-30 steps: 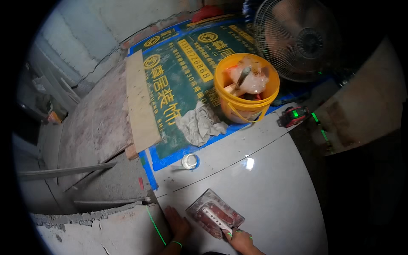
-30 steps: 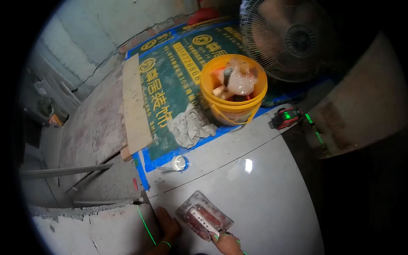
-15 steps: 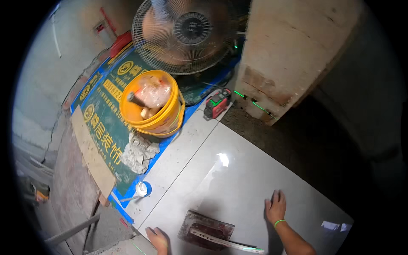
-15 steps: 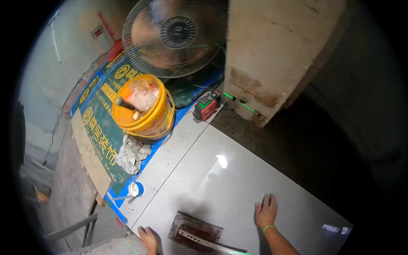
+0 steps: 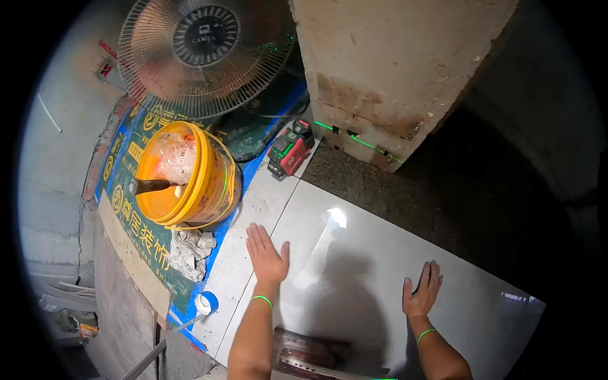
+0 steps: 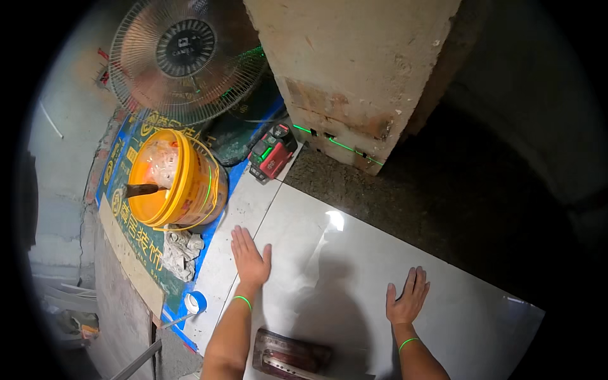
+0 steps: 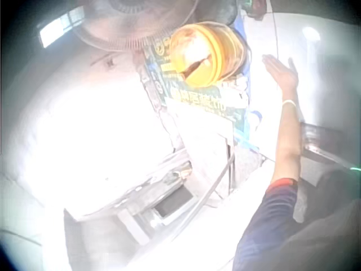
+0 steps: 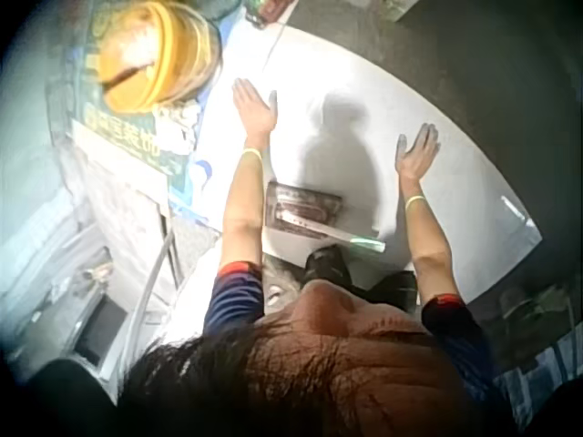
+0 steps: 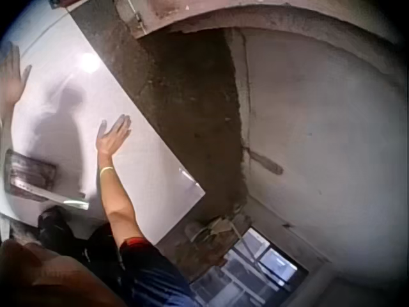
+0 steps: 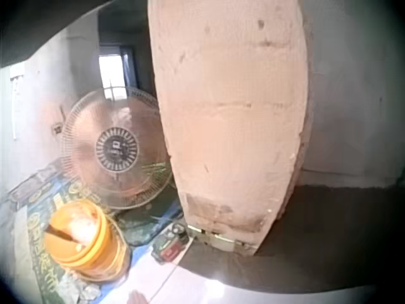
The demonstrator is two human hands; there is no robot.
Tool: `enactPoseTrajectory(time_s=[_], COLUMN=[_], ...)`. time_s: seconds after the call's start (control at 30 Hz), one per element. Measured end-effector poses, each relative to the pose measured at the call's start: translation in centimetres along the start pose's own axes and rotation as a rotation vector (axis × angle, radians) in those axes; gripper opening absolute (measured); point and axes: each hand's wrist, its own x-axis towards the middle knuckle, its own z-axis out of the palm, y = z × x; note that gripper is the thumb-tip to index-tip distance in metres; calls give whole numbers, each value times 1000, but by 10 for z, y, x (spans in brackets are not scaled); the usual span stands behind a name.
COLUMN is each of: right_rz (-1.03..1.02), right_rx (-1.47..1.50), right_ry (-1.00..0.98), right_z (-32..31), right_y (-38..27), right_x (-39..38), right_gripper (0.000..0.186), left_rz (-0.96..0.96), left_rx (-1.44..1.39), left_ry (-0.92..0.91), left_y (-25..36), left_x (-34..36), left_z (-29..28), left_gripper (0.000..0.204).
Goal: The person positions a large floor tile on a prepared mortar bed, wipes the surface with a cloth, and uses a grout float to press the tile down and level it. They also use a measuring tape to verify the alignment of the tile edge.
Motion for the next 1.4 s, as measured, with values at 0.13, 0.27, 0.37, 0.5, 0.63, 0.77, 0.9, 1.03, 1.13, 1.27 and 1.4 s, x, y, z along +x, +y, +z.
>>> enactPoseTrajectory(time_s=[0.13,0.27,0.37,0.5,0.63,0.77,0.9,1.03,1.13,1.27,1.4], right_rz=[19,15,0,-31,-45,-46,-54,-33,-323,-387,-284], right_rx=[-10,-2,1,-23,-61,-61,-71,27,229,308,166], right_ry=[-21,-19,-12,-12,-11,-14,-42,-170,-200,-79,-16], right_z=[5,7,5,4,7,12,4,-5,17,76,109], right_y=[2,2,0,-3,-4,1,-8,-67,-151,-260,-297], right_x=[1,2,2,2,0,-2,1,34,90,179,196], right_gripper=[75,75,74,68,66,65,63,65,64,70,73], left_rz=[19,-117,-221,-217,-314,-241,-166,-238,-256,-233,-256], left_rx=[-3,37,66,90,165,164,106,101,89,72,57], left_ry=[-29,68,33,-82,8,-16,148,109,94,111,85], left_y=[-43,-59,-57,-72,-120,-154,-162,-163,-163,-166,-167], left_x=[8,-3,-9,-1,6,-1,-4,0,2,2,4], left_z=[6,2,-1,-11,-36,-38,-28,-30,-33,-32,-32], left_gripper=[72,69,70,85,89,81,77,82,83,83,84])
